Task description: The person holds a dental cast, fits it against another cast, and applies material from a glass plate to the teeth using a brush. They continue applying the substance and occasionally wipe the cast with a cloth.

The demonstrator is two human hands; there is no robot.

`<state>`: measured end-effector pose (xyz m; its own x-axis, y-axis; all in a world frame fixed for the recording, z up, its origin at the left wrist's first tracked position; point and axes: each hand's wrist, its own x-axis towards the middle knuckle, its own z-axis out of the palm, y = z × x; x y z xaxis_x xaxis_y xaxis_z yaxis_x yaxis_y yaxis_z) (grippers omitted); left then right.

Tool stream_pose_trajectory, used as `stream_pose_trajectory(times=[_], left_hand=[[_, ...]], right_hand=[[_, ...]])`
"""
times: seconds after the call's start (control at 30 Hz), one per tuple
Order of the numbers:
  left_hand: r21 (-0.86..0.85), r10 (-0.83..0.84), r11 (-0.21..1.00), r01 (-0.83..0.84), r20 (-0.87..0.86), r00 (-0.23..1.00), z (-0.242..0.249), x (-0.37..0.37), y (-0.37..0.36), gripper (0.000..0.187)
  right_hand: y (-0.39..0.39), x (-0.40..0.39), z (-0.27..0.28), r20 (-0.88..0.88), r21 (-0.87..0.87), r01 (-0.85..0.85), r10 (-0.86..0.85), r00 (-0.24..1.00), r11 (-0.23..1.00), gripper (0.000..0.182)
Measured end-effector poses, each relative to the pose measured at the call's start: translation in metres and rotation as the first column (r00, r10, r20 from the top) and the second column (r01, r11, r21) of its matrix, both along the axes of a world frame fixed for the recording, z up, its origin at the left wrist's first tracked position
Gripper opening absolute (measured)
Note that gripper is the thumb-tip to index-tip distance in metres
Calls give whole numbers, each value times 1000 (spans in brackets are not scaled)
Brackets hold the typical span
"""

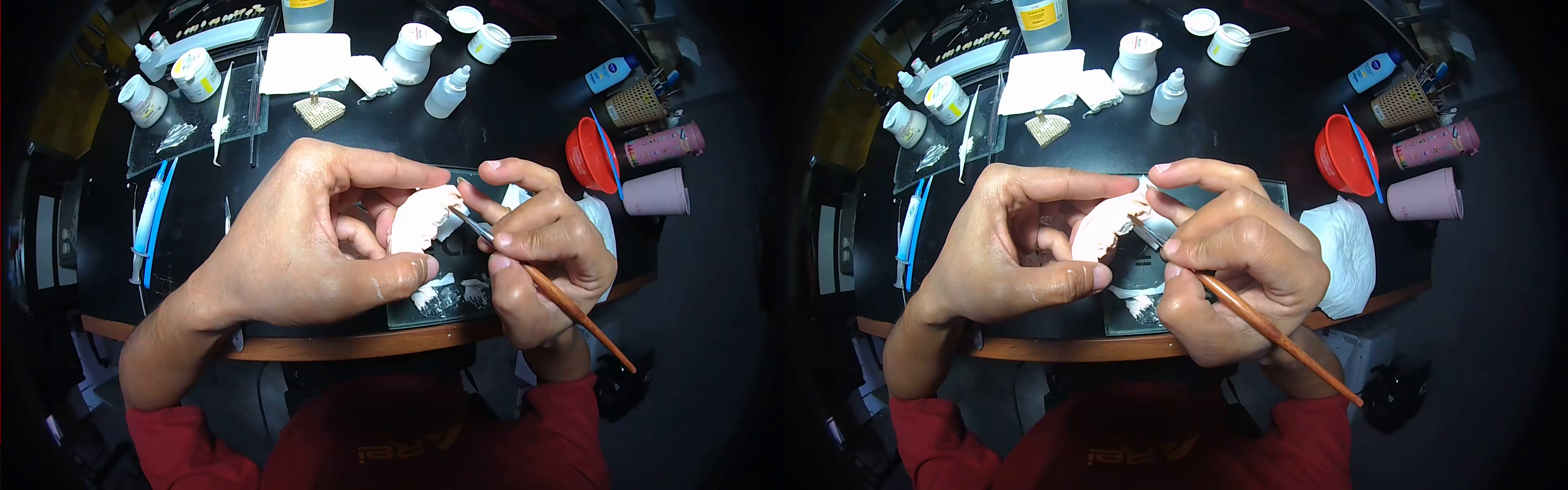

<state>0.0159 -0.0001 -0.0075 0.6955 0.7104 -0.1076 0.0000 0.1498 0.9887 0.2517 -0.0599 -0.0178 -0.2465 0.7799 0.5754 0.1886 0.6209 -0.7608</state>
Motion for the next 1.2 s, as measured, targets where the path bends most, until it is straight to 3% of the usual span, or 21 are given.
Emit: stream_pose_trajectory(times=[1.2], left_hand=[[106, -14, 994, 17, -29, 999, -3, -1, 2, 61]], right_hand=[[0, -5, 3, 156, 182, 15, -44, 987, 983, 24]])
